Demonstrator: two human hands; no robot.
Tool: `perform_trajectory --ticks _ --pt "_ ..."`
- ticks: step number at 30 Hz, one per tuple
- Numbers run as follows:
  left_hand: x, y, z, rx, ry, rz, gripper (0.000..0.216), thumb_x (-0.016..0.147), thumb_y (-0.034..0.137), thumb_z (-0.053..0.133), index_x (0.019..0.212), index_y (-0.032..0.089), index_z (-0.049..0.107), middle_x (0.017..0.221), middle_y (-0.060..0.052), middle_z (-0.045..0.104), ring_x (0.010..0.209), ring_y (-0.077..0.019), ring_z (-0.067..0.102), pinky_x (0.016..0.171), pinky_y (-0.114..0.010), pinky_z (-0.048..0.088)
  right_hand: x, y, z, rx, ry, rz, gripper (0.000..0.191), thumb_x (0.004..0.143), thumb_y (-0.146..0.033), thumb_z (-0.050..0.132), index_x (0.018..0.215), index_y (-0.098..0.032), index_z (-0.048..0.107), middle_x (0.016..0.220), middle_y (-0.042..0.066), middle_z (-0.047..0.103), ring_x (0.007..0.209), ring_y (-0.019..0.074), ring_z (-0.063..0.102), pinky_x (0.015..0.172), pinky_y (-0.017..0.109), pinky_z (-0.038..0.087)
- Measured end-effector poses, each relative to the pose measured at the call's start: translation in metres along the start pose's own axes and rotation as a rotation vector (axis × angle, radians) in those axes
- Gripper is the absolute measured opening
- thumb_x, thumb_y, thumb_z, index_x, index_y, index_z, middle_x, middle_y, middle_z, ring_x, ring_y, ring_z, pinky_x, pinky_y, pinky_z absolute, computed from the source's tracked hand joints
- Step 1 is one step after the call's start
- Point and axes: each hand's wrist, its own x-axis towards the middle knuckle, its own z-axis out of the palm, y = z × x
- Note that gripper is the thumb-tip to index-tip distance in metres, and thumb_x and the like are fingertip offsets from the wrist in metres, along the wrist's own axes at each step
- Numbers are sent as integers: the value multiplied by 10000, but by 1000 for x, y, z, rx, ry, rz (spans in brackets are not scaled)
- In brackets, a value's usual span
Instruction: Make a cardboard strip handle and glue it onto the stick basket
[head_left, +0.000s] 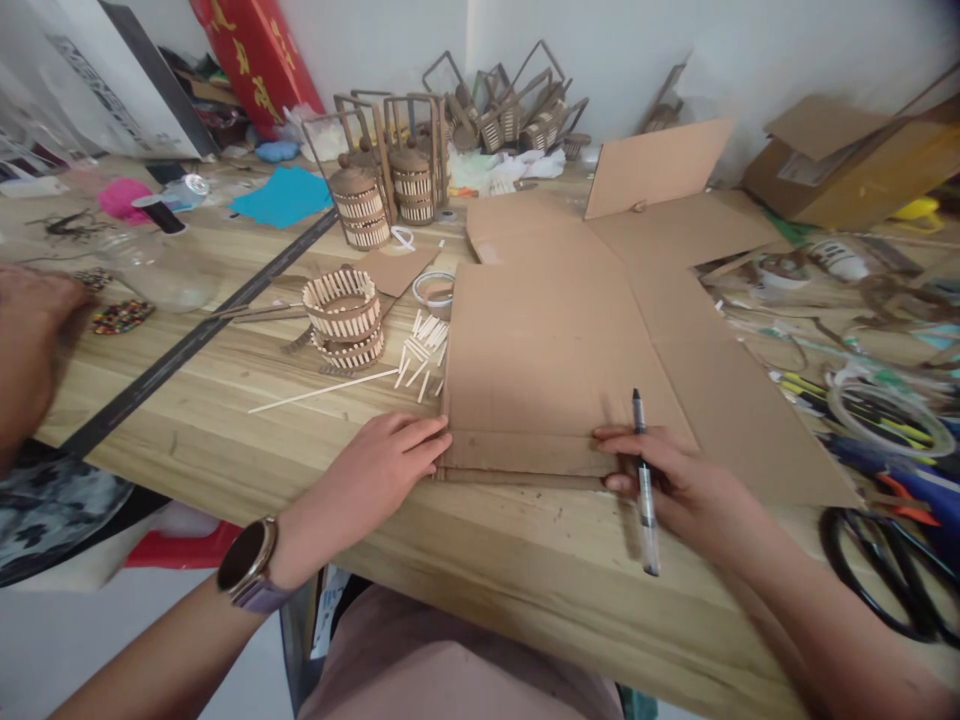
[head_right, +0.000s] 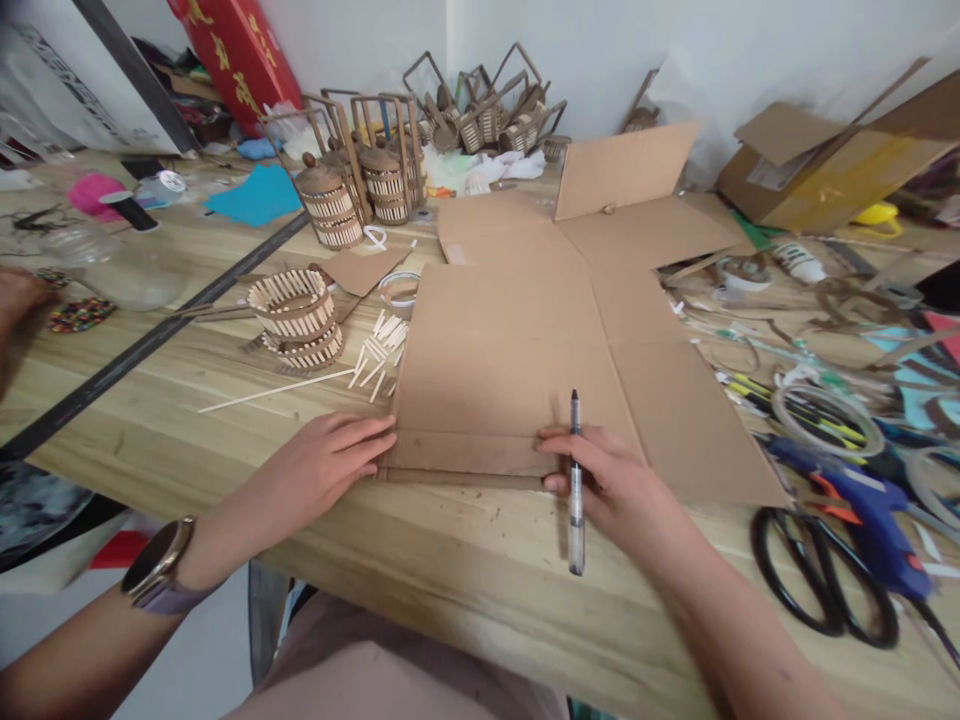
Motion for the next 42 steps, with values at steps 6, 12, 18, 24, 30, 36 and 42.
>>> perform_trajectory --ticks 6,12,18,24,30,36,42 --pt "-1 -5 6 16 24 37 303 974 169 473 1245 164 607 1321 -91 625 1072 -239 597 900 -412 511 -2 0 -2 -52 -17 -24 209 894 -303 595 1094 -268 646 1119 75 715 997 220 688 848 375 564" --pt "-1 -4 5 52 30 45 288 968 173 489 1221 149 624 1300 -76 644 1022 -241 593 864 -400 513 -2 -1 -1 -57 -2 -38 203 896 -291 586 1087 -270 648 1115 79 719 1008 228 686 868 394 558" --pt "-1 -2 5 67 9 13 289 974 189 489 1227 153 623 1320 -72 631 1045 -247 578 871 -410 500 -2 -2 -1 -62 -9 -32 195 897 -296 587 1079 -268 651 1116 86 717 1009 230 684 864 402 558" --pt "-4 2 7 103 5 -4 300 992 213 459 1243 168 617 1338 -66 618 1061 -242 572 874 -407 487 -2 -2 -1 -88 -6 -57 203 904 -312 578 1087 -263 651 1106 88 715 993 229 686 841 400 567" --pt "-6 3 8 141 2 8 304 966 185 513 1253 164 611 1365 -51 600 1087 -239 560 898 -393 477 -4 -1 0 -85 -6 -64 196 906 -305 577 1085 -268 650 1127 85 707 1020 232 677 866 409 558" --pt "-6 4 7 154 0 9 307 965 181 512 1255 168 609 1359 -58 604 1080 -232 565 898 -387 474 -4 0 -1 -94 -6 -78 195 908 -292 575 1089 -274 643 1127 82 705 1026 233 672 863 405 554" --pt "-7 5 9 154 19 4 314 959 158 506 1255 157 608 1348 -66 610 1087 -230 559 922 -393 469 -3 1 1 -106 3 -124 192 909 -261 567 1087 -271 639 1119 85 705 1025 228 671 855 396 554"
